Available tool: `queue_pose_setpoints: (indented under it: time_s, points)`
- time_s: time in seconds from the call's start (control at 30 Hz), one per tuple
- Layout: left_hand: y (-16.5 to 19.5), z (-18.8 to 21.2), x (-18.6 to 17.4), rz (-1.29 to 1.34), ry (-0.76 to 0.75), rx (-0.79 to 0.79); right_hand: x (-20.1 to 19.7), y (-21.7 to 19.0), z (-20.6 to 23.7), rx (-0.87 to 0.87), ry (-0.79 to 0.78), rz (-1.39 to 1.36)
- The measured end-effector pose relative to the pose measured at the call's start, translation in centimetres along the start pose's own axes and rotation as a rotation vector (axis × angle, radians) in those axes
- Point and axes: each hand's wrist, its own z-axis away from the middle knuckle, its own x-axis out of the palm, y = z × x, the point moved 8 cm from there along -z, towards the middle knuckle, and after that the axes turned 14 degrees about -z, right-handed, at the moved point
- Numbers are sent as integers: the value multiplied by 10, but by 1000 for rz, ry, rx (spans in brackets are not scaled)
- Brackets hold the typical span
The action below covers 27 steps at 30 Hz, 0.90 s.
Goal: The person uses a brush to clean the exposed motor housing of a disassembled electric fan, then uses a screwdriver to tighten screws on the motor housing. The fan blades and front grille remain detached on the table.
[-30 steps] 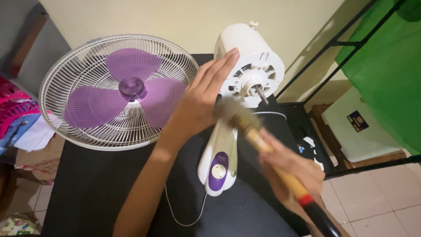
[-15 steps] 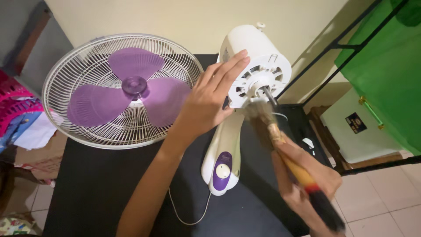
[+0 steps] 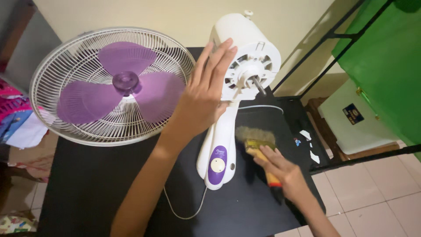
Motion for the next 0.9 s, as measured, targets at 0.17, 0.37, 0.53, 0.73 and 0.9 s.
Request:
queue_pose_setpoints:
  time_s: [0.17,0.37,0.53,0.73,0.9]
  points:
    - [27,15,3,-74,96,16,38,6,29,-95,-93,8]
    - [99,57,42,143,183,409,26,20,34,79,-56,-164]
    - [84,106,125,-5,-374,503,-9,25,-5,-59,131,-170]
    - [47,122,132,335,-293,112,-6,56,-88,-51,239,-114]
    - [51,120,146,295,-410,-12,23,101,-147,83,178,-4]
